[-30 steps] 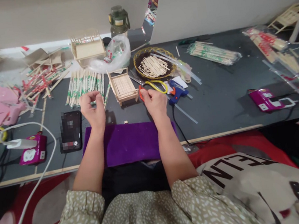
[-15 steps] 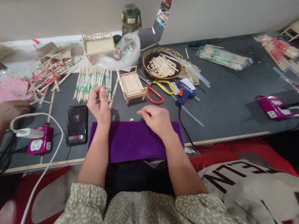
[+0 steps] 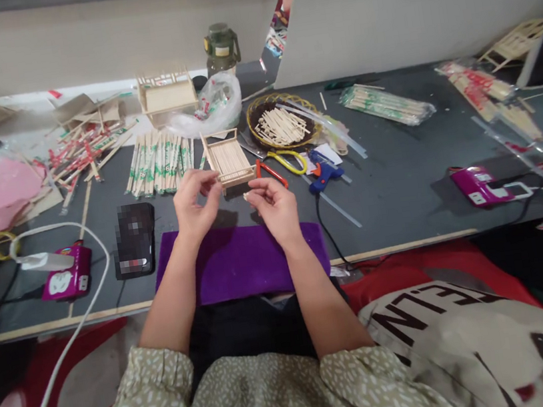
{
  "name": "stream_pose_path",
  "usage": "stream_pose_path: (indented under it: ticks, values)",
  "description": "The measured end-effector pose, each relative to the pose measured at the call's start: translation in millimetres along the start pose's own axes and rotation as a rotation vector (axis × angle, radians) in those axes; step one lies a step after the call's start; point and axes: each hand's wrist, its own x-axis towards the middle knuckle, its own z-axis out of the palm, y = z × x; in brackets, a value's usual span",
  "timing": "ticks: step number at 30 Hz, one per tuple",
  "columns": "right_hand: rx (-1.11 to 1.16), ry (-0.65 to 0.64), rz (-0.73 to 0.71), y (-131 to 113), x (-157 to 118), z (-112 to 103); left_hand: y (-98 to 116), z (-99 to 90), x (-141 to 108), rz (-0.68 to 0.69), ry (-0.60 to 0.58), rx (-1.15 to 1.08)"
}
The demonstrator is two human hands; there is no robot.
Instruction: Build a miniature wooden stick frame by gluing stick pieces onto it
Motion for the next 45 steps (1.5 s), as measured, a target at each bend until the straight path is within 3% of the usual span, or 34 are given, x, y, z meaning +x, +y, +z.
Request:
stream_pose_path:
  ticks: [5,10,13,17,20,24,31,39,45]
  values:
    - [0.276,-0.024,0.167,-10.7,4.7,7.4,2.3,10.3,-5.0,0.169,-0.217,-0.035]
    - [0.327,-0.078,0.188,-11.3,2.8,5.2,3.2,12.1,-4.3,0.17,-0.217,-0.078]
    - [0.201,-0.004,0.137,-10.3,6.5,-6.7,5.0,11.9,-3.4,0.05,-0.137,-0.143]
    - [0.009,0.116,0.045,-15.2,11.4,-19.2,6.5,11.9,-3.6,-0.252,-0.043,-0.319]
    - [-0.049,0.043,-0.06,-22.6,10.1,-13.9,7.6,11.4,-2.6,-0.385,-0.031,-0.459]
    - [-0.104,-0.086,-0.233,-27.8,7.8,4.6,8.2,11.0,-0.8,-0.413,-0.037,-0.539]
    - [-0.098,-0.098,-0.355,-15.7,14.3,16.0,4.8,9.2,0.4,-0.252,-0.06,-0.398]
    - [0.05,-0.163,-0.163,8.3,17.8,11.4,6.3,4.6,-0.7,0.1,-0.11,0.146]
    - [0.041,-0.122,-0.183,15.8,18.5,12.2,12.4,-0.8,6.1,0.271,-0.216,0.406]
